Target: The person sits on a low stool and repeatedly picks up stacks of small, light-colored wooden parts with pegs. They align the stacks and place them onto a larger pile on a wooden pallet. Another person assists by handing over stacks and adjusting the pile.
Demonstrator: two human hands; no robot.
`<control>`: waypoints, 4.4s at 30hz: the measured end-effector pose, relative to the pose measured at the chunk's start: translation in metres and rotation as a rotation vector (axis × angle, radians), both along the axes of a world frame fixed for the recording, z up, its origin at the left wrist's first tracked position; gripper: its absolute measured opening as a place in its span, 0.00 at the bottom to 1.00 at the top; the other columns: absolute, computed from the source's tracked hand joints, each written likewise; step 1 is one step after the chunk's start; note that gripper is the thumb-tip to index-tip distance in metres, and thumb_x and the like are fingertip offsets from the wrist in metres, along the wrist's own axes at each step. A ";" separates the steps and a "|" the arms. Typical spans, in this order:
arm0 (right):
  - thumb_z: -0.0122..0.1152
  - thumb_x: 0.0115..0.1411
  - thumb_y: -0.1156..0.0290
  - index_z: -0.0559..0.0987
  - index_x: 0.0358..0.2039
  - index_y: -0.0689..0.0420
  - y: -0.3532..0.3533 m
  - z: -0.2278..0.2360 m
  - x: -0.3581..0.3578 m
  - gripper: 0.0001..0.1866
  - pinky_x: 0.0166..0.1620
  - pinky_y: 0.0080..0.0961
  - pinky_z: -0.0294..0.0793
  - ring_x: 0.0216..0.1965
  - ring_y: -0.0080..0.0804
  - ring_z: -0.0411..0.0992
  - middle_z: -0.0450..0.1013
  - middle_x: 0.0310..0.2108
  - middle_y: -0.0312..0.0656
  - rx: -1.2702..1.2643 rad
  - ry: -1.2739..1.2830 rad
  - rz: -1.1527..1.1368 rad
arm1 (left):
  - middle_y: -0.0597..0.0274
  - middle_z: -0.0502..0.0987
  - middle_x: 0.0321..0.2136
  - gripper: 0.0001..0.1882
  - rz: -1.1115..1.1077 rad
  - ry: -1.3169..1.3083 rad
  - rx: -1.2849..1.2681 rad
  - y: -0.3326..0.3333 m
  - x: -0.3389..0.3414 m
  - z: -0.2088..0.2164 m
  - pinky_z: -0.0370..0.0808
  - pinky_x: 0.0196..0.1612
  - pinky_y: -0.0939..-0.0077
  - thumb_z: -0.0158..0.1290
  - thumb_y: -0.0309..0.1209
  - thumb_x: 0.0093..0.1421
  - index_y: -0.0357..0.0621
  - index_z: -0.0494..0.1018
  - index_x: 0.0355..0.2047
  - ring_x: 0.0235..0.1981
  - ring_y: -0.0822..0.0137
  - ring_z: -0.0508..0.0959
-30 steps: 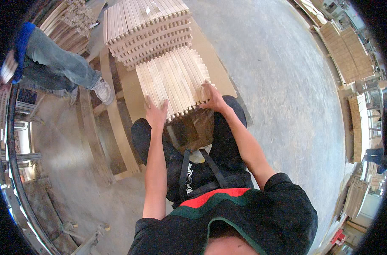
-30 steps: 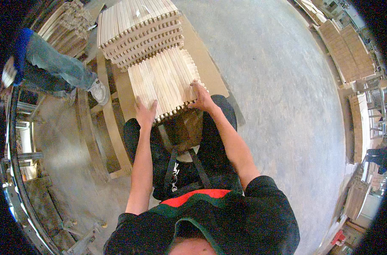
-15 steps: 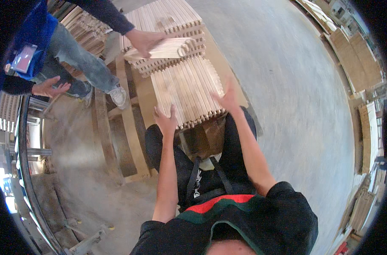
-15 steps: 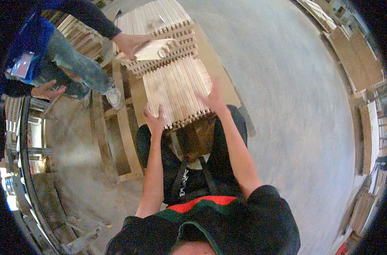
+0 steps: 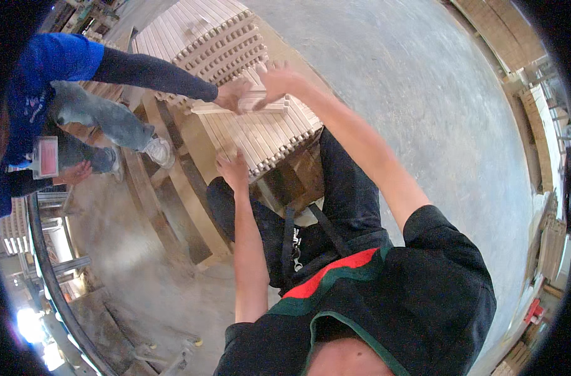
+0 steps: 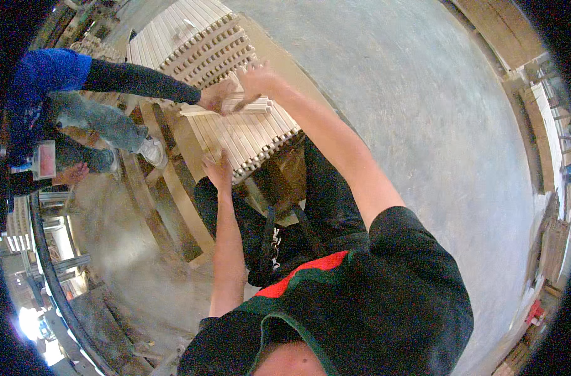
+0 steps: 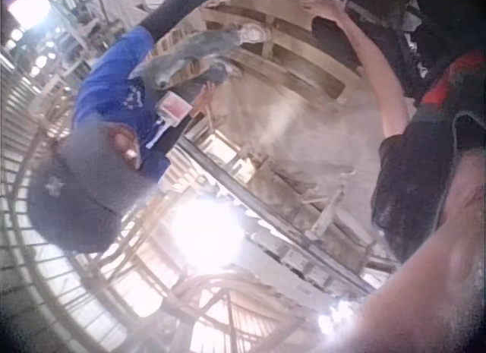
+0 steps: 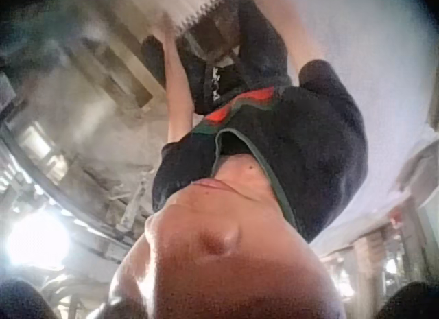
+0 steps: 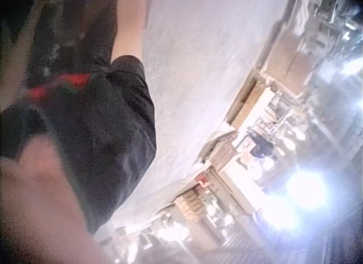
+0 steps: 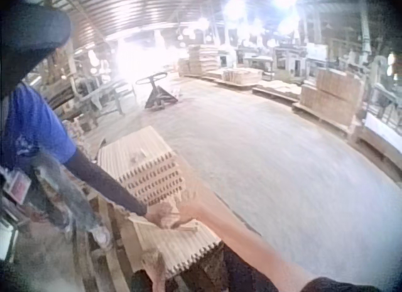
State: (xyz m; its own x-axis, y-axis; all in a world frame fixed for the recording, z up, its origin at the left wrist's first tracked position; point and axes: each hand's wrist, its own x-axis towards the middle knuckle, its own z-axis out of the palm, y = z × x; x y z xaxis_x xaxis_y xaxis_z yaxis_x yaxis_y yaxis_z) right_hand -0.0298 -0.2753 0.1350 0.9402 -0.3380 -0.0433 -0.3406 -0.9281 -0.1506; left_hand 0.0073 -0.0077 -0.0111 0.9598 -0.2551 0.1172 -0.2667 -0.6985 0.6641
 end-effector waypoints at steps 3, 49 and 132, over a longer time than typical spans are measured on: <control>0.69 0.41 0.33 0.65 0.59 0.65 0.010 -0.029 0.010 0.56 0.59 0.52 0.65 0.60 0.58 0.63 0.67 0.56 0.59 0.089 0.076 0.017 | 0.29 0.64 0.55 0.44 -0.006 -0.108 0.009 0.008 0.008 -0.012 0.64 0.59 0.47 0.59 0.49 0.57 0.29 0.55 0.62 0.57 0.35 0.65; 0.77 0.34 0.37 0.75 0.54 0.52 -0.013 -0.101 0.024 0.49 0.50 0.40 0.75 0.47 0.50 0.75 0.77 0.45 0.51 0.495 0.083 0.100 | 0.32 0.63 0.60 0.40 0.204 0.026 -0.252 0.007 0.028 -0.021 0.57 0.64 0.51 0.51 0.53 0.62 0.31 0.59 0.62 0.61 0.39 0.63; 0.68 0.50 0.46 0.71 0.52 0.56 0.067 -0.091 -0.001 0.36 0.53 0.49 0.70 0.50 0.55 0.70 0.71 0.49 0.54 0.113 -0.001 0.046 | 0.42 0.72 0.53 0.26 -0.077 -0.097 -0.510 -0.015 0.026 -0.010 0.63 0.62 0.56 0.56 0.33 0.58 0.35 0.67 0.55 0.59 0.47 0.68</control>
State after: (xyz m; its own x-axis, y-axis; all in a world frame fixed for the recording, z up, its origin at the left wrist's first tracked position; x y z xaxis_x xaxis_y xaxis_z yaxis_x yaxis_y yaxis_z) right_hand -0.0306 -0.2084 0.0444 0.9547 -0.2872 -0.0777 -0.2975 -0.9199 -0.2555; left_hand 0.0338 -0.0228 -0.0215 0.9190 -0.2119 0.3324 -0.3818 -0.2690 0.8842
